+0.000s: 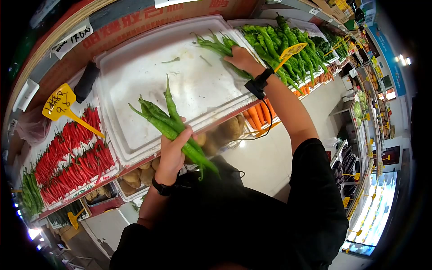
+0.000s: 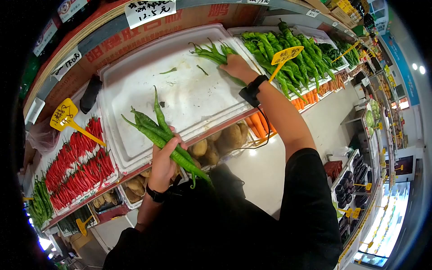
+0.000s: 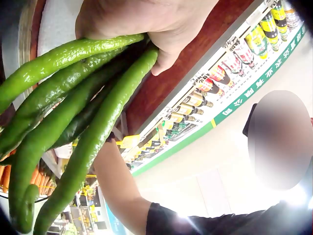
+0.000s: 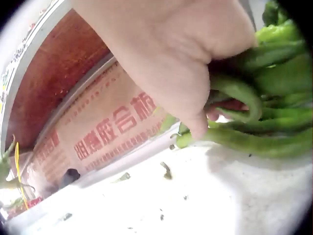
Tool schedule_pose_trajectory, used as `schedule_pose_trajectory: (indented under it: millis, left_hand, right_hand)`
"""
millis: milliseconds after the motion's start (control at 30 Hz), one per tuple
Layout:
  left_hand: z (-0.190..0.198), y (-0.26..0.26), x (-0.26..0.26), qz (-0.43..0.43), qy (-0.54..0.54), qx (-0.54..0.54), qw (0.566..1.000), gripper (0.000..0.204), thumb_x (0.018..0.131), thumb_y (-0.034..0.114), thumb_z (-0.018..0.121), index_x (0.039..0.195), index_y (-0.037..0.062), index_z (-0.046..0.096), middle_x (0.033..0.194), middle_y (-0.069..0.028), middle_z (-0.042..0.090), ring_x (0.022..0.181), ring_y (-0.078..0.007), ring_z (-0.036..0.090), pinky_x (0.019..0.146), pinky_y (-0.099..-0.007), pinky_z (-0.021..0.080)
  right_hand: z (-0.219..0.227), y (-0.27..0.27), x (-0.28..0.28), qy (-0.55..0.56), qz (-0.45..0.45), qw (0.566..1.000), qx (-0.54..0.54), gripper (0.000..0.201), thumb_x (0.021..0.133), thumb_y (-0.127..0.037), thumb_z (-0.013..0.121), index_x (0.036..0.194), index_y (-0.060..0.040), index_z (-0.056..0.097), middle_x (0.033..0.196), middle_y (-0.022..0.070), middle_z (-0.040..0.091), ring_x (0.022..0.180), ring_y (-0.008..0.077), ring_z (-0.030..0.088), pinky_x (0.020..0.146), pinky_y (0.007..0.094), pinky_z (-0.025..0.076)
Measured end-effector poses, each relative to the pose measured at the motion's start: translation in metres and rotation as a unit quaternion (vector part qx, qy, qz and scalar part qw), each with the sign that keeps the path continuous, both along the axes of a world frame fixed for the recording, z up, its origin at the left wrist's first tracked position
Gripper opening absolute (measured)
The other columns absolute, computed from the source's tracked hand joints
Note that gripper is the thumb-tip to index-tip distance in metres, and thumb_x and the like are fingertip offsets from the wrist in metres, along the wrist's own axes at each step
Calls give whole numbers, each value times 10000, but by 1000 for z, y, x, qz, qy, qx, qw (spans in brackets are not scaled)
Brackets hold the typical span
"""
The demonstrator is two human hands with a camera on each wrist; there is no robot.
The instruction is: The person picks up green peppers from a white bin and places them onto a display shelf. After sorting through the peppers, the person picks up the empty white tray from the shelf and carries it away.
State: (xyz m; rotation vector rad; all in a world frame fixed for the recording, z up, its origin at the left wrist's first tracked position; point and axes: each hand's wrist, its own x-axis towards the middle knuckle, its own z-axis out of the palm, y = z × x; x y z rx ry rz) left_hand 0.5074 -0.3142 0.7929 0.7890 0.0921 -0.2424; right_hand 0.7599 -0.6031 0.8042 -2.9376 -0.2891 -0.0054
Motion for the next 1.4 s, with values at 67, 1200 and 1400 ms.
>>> schedule_pose_trajectory:
  millis: [67,1200,1400]
  left_hand:
    - [-1,0,1,-4,2,3,1000,338,876,-14,556,1187,-9,425,914,-86,560,815,-181,581,663,-279,482]
    - [-5,2,-7,10,-1,12,1000,318,879,22,565,1171,37,438,895,-71,549,793,-194,575,675,-312,485]
    - [-3,2,-5,-3,6,16,1000,333,879,24,568,1182,40,429,899,-74,550,790,-192,577,670,-314,490]
  right_hand:
    - [-18,2,9,-21,-24,999,10,479,792,-398,654,964,46,604,921,265,638,889,404,620,802,457,487]
    - [6,-13,21,22,-137,990,-35,525,672,-390,664,928,69,650,980,273,642,932,392,631,831,410,509]
    - [-9,-12,17,32,-151,985,-72,442,694,-303,658,959,51,644,1007,261,642,957,379,629,833,410,515]
